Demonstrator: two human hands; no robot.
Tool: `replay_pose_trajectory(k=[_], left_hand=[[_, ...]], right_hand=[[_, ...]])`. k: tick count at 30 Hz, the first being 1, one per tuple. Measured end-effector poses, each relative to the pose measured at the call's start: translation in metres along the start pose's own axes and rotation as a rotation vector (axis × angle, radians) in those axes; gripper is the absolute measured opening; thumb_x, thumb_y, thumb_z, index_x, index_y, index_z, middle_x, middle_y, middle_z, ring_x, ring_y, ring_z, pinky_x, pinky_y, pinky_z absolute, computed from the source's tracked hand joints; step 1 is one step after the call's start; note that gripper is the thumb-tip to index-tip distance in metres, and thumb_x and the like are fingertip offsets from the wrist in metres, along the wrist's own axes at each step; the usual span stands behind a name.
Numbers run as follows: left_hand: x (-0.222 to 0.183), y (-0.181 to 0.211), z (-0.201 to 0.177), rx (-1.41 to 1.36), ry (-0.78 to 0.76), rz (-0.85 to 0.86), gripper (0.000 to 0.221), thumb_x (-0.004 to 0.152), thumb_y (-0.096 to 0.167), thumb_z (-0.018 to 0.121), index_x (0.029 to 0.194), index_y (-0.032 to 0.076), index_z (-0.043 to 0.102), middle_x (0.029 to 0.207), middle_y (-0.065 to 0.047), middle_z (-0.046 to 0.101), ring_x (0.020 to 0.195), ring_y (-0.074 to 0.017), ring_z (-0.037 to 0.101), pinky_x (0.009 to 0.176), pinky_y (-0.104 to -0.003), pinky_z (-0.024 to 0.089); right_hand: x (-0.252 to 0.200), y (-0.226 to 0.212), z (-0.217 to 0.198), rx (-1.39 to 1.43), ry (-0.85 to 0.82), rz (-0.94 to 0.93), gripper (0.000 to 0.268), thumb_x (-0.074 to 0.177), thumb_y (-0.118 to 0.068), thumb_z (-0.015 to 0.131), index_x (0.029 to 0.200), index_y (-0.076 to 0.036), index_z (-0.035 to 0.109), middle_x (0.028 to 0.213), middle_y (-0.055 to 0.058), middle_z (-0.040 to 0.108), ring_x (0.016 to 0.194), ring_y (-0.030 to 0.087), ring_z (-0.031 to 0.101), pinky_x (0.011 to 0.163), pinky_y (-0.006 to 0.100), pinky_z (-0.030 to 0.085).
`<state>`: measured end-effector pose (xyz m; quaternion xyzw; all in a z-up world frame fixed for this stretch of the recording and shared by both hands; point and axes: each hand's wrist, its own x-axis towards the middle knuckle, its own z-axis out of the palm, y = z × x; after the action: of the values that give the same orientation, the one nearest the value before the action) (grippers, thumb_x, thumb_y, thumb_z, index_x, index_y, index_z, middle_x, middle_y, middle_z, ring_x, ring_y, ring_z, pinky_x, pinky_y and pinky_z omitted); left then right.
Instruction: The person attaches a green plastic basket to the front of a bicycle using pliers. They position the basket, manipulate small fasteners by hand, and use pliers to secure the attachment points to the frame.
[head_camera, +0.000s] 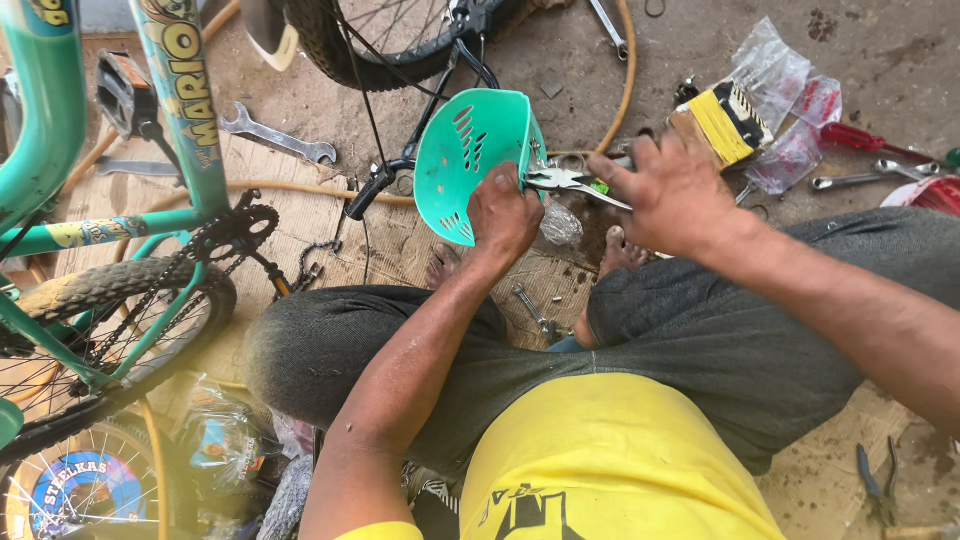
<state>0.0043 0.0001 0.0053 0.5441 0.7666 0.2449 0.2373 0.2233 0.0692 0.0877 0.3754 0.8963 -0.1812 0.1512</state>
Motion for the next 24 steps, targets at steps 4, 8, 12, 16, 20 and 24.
replay_pose_trajectory(k=[4,8,12,16,20,24], left_hand=[[0.002,0.002,0.0,0.012,-0.001,0.001,0.02,0.075,0.014,0.065,0.09,0.001,0.065,0.091,-0.022,0.068,0.084,-0.0444,0.067,0.075,-0.056,0.051],[0.001,0.0,-0.001,0.03,0.055,0.011,0.017,0.078,0.012,0.063,0.092,0.004,0.066,0.092,-0.021,0.069,0.086,-0.0447,0.067,0.077,-0.056,0.051],[0.003,-0.002,-0.003,-0.022,0.07,0.023,0.018,0.077,0.013,0.064,0.091,0.003,0.065,0.09,-0.022,0.068,0.083,-0.0455,0.066,0.074,-0.056,0.051],[0.003,-0.001,-0.002,-0.051,0.112,0.036,0.017,0.078,0.013,0.063,0.091,0.003,0.064,0.09,-0.022,0.068,0.084,-0.0449,0.066,0.075,-0.056,0.051],[0.002,0.0,-0.003,0.006,0.126,0.085,0.023,0.073,0.012,0.064,0.093,0.002,0.063,0.095,-0.022,0.068,0.085,-0.0449,0.066,0.074,-0.056,0.051],[0.001,-0.001,-0.003,0.034,0.077,0.034,0.021,0.075,0.014,0.066,0.092,0.002,0.064,0.095,-0.021,0.068,0.085,-0.0437,0.067,0.075,-0.055,0.052]], right_hand=[[0.005,-0.007,-0.008,0.075,-0.103,0.086,0.062,0.092,-0.04,0.066,0.15,-0.026,0.051,0.116,0.027,0.054,0.1,0.039,0.056,0.086,0.057,0.051],[-0.011,-0.016,-0.011,-0.594,0.331,-0.139,0.058,0.096,-0.028,0.063,0.154,-0.027,0.054,0.116,0.009,0.063,0.105,0.026,0.063,0.109,0.055,0.049],[-0.002,-0.014,-0.016,0.236,-0.06,0.135,0.058,0.091,-0.039,0.068,0.147,-0.026,0.055,0.112,0.013,0.067,0.097,0.031,0.069,0.097,0.051,0.053],[-0.001,-0.018,-0.01,0.219,0.039,0.072,0.062,0.092,-0.047,0.063,0.147,-0.021,0.053,0.115,0.024,0.065,0.107,0.043,0.066,0.085,0.053,0.053],[-0.005,-0.019,-0.002,0.354,-0.225,0.218,0.063,0.099,-0.048,0.055,0.158,-0.03,0.043,0.12,0.024,0.066,0.112,0.044,0.066,0.095,0.052,0.054],[-0.01,-0.023,0.007,0.183,-0.022,0.135,0.068,0.096,-0.037,0.061,0.158,-0.025,0.039,0.138,0.029,0.048,0.123,0.046,0.05,0.098,0.061,0.045]])
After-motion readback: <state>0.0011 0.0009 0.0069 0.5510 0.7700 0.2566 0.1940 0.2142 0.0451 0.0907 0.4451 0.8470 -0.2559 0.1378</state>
